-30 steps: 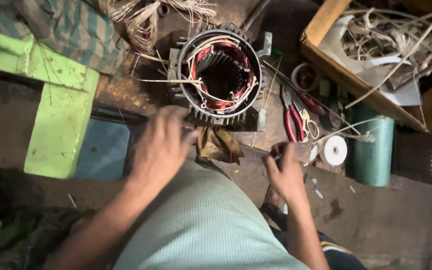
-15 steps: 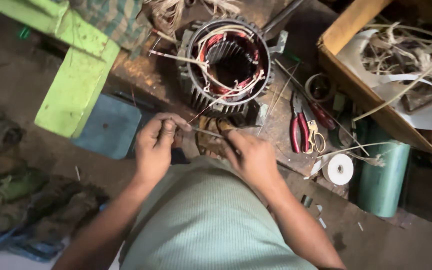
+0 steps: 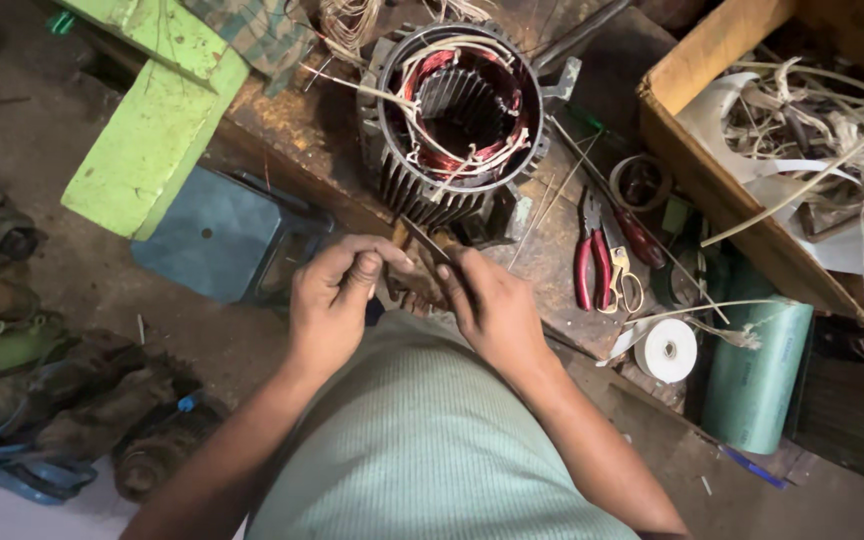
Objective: The person works on a motor stator, using a wooden stick to push and arrange copper windings inside the slots. They retrieve a strip of insulating material from a cardboard box and insert it into the stator. The person uses pliers to adjust the windings and continues to arrange the coils by hand.
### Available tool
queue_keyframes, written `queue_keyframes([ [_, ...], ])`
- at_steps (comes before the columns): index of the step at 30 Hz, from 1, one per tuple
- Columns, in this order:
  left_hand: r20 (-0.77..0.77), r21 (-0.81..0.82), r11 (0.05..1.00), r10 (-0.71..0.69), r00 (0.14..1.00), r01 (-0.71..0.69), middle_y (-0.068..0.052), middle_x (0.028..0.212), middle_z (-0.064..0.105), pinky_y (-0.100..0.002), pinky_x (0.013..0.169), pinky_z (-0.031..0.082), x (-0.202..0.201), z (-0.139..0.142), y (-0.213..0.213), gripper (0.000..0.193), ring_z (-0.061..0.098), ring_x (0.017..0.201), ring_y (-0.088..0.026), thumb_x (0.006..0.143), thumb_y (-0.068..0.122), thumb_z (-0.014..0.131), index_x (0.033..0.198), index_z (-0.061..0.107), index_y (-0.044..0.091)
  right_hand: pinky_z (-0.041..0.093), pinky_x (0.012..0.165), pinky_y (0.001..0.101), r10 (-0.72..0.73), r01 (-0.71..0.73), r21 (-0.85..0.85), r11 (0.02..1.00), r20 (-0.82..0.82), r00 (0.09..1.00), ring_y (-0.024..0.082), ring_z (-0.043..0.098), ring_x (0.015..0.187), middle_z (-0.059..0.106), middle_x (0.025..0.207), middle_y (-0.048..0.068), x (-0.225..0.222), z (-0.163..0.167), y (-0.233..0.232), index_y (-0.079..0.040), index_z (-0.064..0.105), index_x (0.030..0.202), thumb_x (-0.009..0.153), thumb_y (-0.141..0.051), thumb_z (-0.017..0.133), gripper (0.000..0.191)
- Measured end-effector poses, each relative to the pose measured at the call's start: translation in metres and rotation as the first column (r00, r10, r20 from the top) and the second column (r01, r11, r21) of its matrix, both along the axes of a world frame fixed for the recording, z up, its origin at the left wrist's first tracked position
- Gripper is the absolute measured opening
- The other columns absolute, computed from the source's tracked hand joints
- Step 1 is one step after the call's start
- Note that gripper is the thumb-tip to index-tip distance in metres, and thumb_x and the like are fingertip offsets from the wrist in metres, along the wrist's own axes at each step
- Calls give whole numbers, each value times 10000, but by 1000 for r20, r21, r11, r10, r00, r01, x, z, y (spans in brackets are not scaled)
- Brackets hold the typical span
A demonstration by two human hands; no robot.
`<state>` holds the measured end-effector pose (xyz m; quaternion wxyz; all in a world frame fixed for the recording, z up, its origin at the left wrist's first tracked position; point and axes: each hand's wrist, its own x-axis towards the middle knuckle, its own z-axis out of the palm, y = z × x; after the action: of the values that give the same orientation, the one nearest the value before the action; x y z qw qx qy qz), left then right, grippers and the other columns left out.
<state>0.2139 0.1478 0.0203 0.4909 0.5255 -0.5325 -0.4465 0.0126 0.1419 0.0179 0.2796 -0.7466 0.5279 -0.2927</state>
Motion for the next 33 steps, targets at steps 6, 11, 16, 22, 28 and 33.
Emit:
queue_keyframes([
  [6, 27, -39, 997, -70, 997, 71, -20, 893, 760, -234, 623, 516, 0, 20, -22, 162, 677, 711, -87, 1069, 141, 594, 1054, 727, 52, 540, 672, 449, -88, 78, -155, 985, -58, 994, 409, 679, 793, 668, 902, 222, -12, 6, -15, -7, 609, 1157, 1009, -116, 651, 189],
  [11, 146, -156, 963, -198, 969, 220, -60, 925, 748, -293, 720, 591, 10, 21, -30, 76, 757, 819, -169, 980, 12, 643, 1032, 697, 27, 529, 575, 431, -99, 89, -97, 991, -107, 989, 314, 683, 628, 650, 720, 145, 1, 5, -23, -59, 626, 1082, 984, -148, 697, 150],
  [16, 219, -126, 973, -162, 962, 192, -87, 963, 747, -316, 756, 631, 23, 2, -22, 197, 776, 851, -206, 902, -86, 597, 1036, 693, 22, 491, 544, 468, 54, -76, -79, 994, -258, 965, 331, 656, 609, 636, 689, 136, 14, -8, -29, -85, 641, 1049, 856, -160, 748, 232],
  [22, 259, -85, 985, -124, 958, 151, -90, 947, 754, -316, 736, 616, 26, -14, -13, 183, 774, 848, -213, 905, -72, 627, 1034, 705, 32, 518, 576, 449, 133, -159, -103, 982, -226, 965, 342, 656, 647, 651, 737, 131, 19, -18, -28, -91, 609, 1011, 869, -204, 766, 240],
  [28, 231, -94, 993, -53, 971, 76, -109, 945, 749, -304, 722, 604, 22, -15, -2, 198, 761, 807, -200, 898, -85, 609, 1039, 703, 17, 522, 572, 440, 92, -120, -130, 984, -203, 975, 337, 669, 659, 662, 768, 144, 16, -33, -22, -68, 636, 1081, 885, -156, 741, 239],
  [33, 197, -89, 994, -45, 979, 63, -99, 942, 753, -294, 716, 607, 14, -13, 5, 190, 763, 789, -181, 909, -90, 604, 1031, 704, 16, 506, 588, 475, -11, -32, -135, 990, -302, 953, 374, 662, 675, 666, 771, 160, 5, -34, -18, -85, 639, 1027, 896, -160, 769, 200],
])
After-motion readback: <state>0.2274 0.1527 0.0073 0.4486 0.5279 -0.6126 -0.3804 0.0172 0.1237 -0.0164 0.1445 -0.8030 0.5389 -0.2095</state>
